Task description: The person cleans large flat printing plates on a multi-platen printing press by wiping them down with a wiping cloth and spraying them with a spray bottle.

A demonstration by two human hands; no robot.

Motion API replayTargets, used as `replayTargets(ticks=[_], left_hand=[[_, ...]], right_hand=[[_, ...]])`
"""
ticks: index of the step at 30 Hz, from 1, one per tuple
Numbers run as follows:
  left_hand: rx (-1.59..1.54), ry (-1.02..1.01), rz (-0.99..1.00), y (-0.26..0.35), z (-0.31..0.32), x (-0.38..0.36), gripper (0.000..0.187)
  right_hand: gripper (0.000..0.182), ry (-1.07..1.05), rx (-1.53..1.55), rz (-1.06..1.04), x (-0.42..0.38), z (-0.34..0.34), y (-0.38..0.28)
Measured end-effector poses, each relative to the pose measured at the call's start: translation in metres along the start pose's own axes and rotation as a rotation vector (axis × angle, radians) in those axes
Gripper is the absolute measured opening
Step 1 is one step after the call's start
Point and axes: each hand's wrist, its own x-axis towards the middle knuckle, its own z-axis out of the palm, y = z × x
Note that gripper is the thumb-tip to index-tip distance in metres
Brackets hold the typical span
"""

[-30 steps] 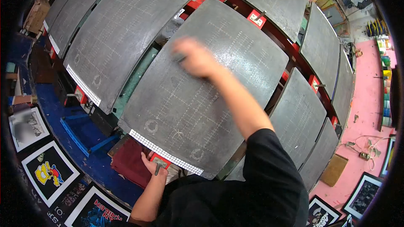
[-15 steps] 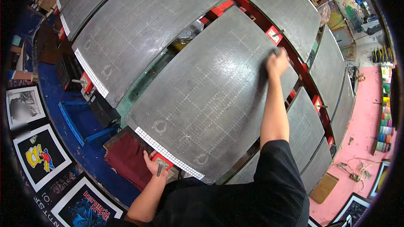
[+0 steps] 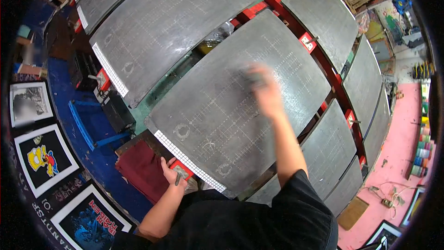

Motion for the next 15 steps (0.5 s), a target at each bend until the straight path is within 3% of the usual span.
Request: replayTargets(ticks=[2, 3, 4, 6, 7, 8, 9, 11, 12, 14, 15], left_hand=[[-0.048, 0.003, 0.032, 0.001, 0.005, -0.001, 0.062], [-0.046, 0.030, 0.044, 0.001, 0.007, -0.004, 0.060], [-0.061, 0.035, 0.046, 0.000, 0.006, -0.004, 0.060], [-0.024, 0.075, 0.087, -0.003, 0.003, 0.002, 0.058], [-0.040, 0.084, 0.077, -0.004, 0.001, 0.006, 0.057], [-0.058, 0.085, 0.081, -0.004, 0.001, 0.007, 0.057], [-0.064, 0.064, 0.062, -0.005, 0.000, 0.007, 0.056], [-0.081, 0.048, 0.047, -0.005, 0.005, -0.001, 0.056], [-0.171, 0.017, 0.109, -0.003, 0.017, -0.014, 0.056], [-0.316, 0.010, 0.175, -0.006, 0.019, -0.005, 0.055], [-0.181, 0.047, 0.125, -0.009, 0.005, 0.005, 0.056]], right_hand=[[0.044, 0.639, -0.300, -0.012, 0.002, -0.076, 0.112], [0.043, 0.773, -0.546, 0.033, -0.005, -0.110, 0.154], [0.040, 0.813, -0.545, 0.297, -0.012, -0.123, 0.170], [0.039, 0.610, -0.695, 0.065, -0.018, -0.092, 0.160], [0.038, 0.497, -0.569, -0.011, -0.018, -0.053, 0.132], [0.041, 0.262, -0.568, -0.191, -0.024, -0.007, 0.090], [0.046, -0.136, -0.472, -0.216, -0.032, 0.031, 0.027], [0.052, -0.764, 0.043, -0.476, -0.066, 0.107, -0.029], [0.051, -1.016, 0.267, -0.486, -0.076, 0.132, -0.059], [0.049, -1.119, 0.456, -0.445, -0.061, 0.151, -0.092], [0.047, -0.981, 0.475, -0.472, -0.035, 0.153, -0.091]])
